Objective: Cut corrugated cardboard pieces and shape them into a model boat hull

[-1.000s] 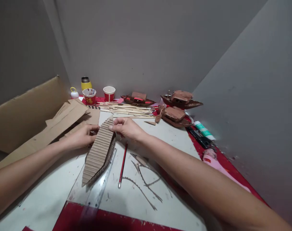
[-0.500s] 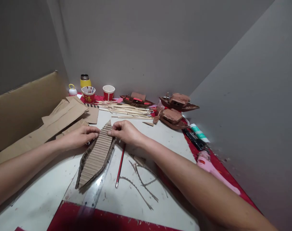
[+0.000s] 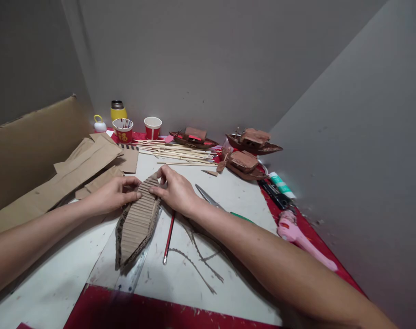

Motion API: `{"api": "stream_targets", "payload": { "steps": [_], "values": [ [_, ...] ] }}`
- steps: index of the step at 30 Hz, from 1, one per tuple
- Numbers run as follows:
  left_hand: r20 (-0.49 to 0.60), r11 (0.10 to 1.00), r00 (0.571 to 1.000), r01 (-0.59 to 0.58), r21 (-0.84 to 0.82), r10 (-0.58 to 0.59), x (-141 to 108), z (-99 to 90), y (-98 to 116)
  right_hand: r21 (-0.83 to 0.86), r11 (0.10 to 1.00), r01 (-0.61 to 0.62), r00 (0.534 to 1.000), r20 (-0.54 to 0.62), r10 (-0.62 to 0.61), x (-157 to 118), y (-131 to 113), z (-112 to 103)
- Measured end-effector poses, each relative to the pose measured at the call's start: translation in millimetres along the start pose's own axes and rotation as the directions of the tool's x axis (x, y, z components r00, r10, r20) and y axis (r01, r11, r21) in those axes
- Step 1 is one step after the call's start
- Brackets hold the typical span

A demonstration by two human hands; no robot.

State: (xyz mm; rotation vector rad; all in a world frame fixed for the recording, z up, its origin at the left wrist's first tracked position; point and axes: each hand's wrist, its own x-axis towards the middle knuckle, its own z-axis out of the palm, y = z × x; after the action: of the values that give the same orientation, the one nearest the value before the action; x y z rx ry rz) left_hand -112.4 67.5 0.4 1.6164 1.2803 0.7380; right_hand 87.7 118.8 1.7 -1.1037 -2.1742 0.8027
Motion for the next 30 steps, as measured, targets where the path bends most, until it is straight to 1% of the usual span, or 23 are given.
{"api": "stream_targets", "payload": {
  "steps": [1,2,4,5,7,8,11,13,14,15,16,18,19,20,21,22,26,28,30],
  "values": [
    [0.000,1.000,1.000,0.001,-0.010,-0.001,0,0.3,0,0.030,0.999,-0.034,0.999,0.000,0.034,1,-1,-1],
    [0.002,1.000,1.000,-0.001,-0.016,0.001,-1,0.6,1,0.089,0.993,-0.081,0.997,0.025,0.079,3,-2,-2],
    [0.004,1.000,1.000,-0.007,-0.018,0.007,-1,1.2,1,0.239,0.953,-0.186,0.978,0.135,0.157,8,-2,-4],
    [0.006,1.000,1.000,-0.009,-0.019,0.009,-2,1.6,2,0.302,0.925,-0.230,0.965,0.197,0.176,10,-2,-5],
    [0.009,1.000,1.000,-0.005,-0.024,0.005,-3,2.4,3,0.378,0.881,-0.285,0.939,0.293,0.178,13,0,-5],
    [0.008,1.000,1.000,0.002,-0.025,-0.002,-3,2.8,3,0.396,0.868,-0.301,0.930,0.321,0.177,14,0,-5],
    [-0.023,0.999,0.999,0.026,-0.031,-0.027,-3,3.8,5,0.430,0.835,-0.343,0.913,0.361,0.189,13,-1,-8],
    [-0.075,0.995,0.996,0.050,-0.082,-0.056,-4,5.0,8,0.466,0.820,-0.333,0.920,0.351,0.174,11,-5,-12],
    [-0.093,0.986,0.992,0.068,-0.153,-0.083,-5,5.9,10,0.496,0.812,-0.309,0.931,0.330,0.153,10,-8,-15],
    [-0.087,0.961,0.989,0.091,-0.260,-0.118,-6,7.2,12,0.528,0.804,-0.275,0.946,0.299,0.128,9,-11,-19],
    [-0.052,0.916,0.987,0.120,-0.382,-0.151,-8,8.7,15,0.556,0.798,-0.235,0.960,0.260,0.101,7,-15,-22],
    [0.060,0.783,0.983,0.174,-0.597,-0.173,-11,12.7,22,0.577,0.802,-0.157,0.981,0.187,0.058,3,-20,-27],
    [0.107,0.724,0.981,0.194,-0.662,-0.164,-14,15.1,25,0.570,0.811,-0.132,0.985,0.165,0.044,1,-23,-29],
    [0.128,0.694,0.980,0.199,-0.692,-0.154,-16,17.7,29,0.562,0.819,-0.116,0.988,0.153,0.035,-2,-25,-30],
    [0.126,0.694,0.982,0.190,-0.694,-0.143,-18,20.3,32,0.561,0.820,-0.111,0.988,0.151,0.031,-5,-28,-31],
    [0.107,0.715,0.986,0.168,-0.679,-0.130,-21,22.9,35,0.570,0.813,-0.117,0.987,0.157,0.031,-8,-30,-32],
    [0.041,0.830,0.997,0.076,-0.552,-0.064,-27,30.4,39,0.618,0.760,-0.201,0.970,0.234,0.066,-17,-37,-34],
    [0.037,0.864,0.998,0.059,-0.501,-0.046,-29,31.9,38,0.610,0.760,-0.226,0.962,0.263,0.075,-21,-40,-34],
    [0.040,0.897,0.999,0.047,-0.440,-0.033,-30,32.3,36,0.595,0.772,-0.225,0.961,0.268,0.073,-23,-41,-34]
  ]
}}
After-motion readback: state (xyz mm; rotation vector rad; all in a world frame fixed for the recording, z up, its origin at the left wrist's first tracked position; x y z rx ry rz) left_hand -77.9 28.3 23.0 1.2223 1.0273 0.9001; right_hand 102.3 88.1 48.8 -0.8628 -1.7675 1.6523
